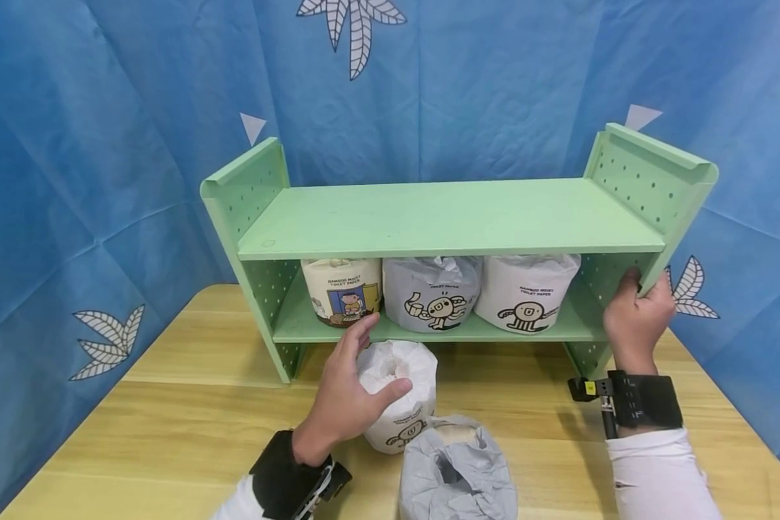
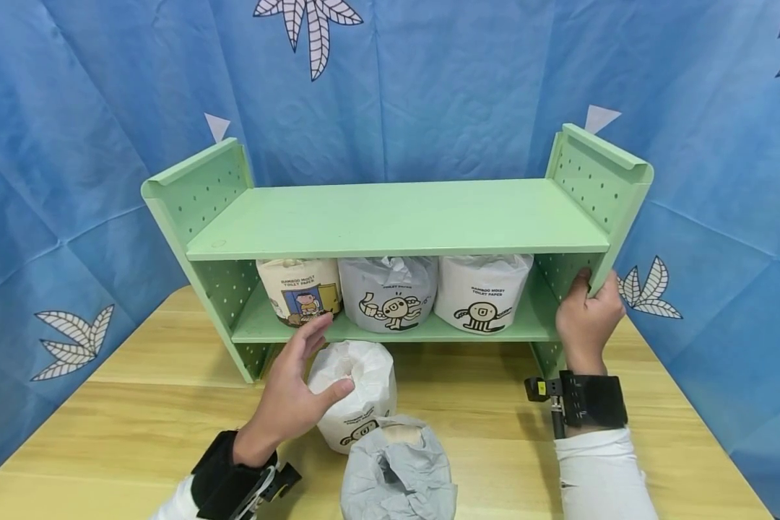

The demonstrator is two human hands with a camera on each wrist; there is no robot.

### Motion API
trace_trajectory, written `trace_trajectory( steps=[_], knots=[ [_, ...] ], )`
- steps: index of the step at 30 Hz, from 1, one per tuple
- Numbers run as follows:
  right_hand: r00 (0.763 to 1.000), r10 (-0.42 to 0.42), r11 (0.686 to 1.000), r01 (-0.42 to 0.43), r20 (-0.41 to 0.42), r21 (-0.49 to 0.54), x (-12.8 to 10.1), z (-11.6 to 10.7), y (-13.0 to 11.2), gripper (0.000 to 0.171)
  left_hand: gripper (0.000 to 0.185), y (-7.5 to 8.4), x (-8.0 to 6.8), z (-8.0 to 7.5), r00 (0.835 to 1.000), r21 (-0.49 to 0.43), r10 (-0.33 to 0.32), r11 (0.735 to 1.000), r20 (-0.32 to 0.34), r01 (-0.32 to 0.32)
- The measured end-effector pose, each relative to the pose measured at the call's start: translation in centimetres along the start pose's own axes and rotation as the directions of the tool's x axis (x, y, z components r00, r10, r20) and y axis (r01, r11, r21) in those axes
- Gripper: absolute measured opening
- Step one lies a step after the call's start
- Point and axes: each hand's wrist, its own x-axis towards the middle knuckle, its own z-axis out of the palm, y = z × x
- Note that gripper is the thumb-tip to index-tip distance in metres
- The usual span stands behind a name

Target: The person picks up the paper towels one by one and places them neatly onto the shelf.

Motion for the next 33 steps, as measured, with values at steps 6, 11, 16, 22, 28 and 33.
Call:
trace_trajectory(
  steps=[6,11,16,22,28,33],
  knots=[
    [1.0,-0.006,1.0,0.006,0.003,-0.008,0.0,-0.1,0.0,0.017,0.098,-0.3,-0.8,0.4,0.996,0.051,-0.056,0.997,0.066,0.053],
    [1.0,-0.002,1.0,0.002,-0.002,0.005,0.0,-0.1,0.1,0.019,0.102,-0.8,-1.3,0.5,0.995,0.034,-0.063,0.998,0.073,0.06],
    [1.0,-0.009,1.0,0.009,-0.007,0.004,0.0,0.0,0.1,0.019,0.104,-1.4,-1.8,0.7,0.992,0.034,-0.103,0.994,0.076,0.101],
    [1.0,-0.018,1.0,0.018,-0.012,-0.002,0.1,0.1,0.0,0.019,0.114,-1.7,-2.2,1.2,0.989,0.065,-0.14,0.989,0.054,0.136],
    [1.0,-0.012,1.0,0.012,-0.011,-0.001,0.0,0.1,0.0,0.02,0.118,-2.1,-2.7,1.9,0.976,0.1,-0.204,0.975,0.077,0.196],
    [1.0,-0.009,1.0,0.009,-0.013,-0.01,0.0,0.1,0.0,0.019,0.114,-2.3,-2.7,1.9,0.97,0.142,-0.229,0.966,0.082,0.216]
  ],
)
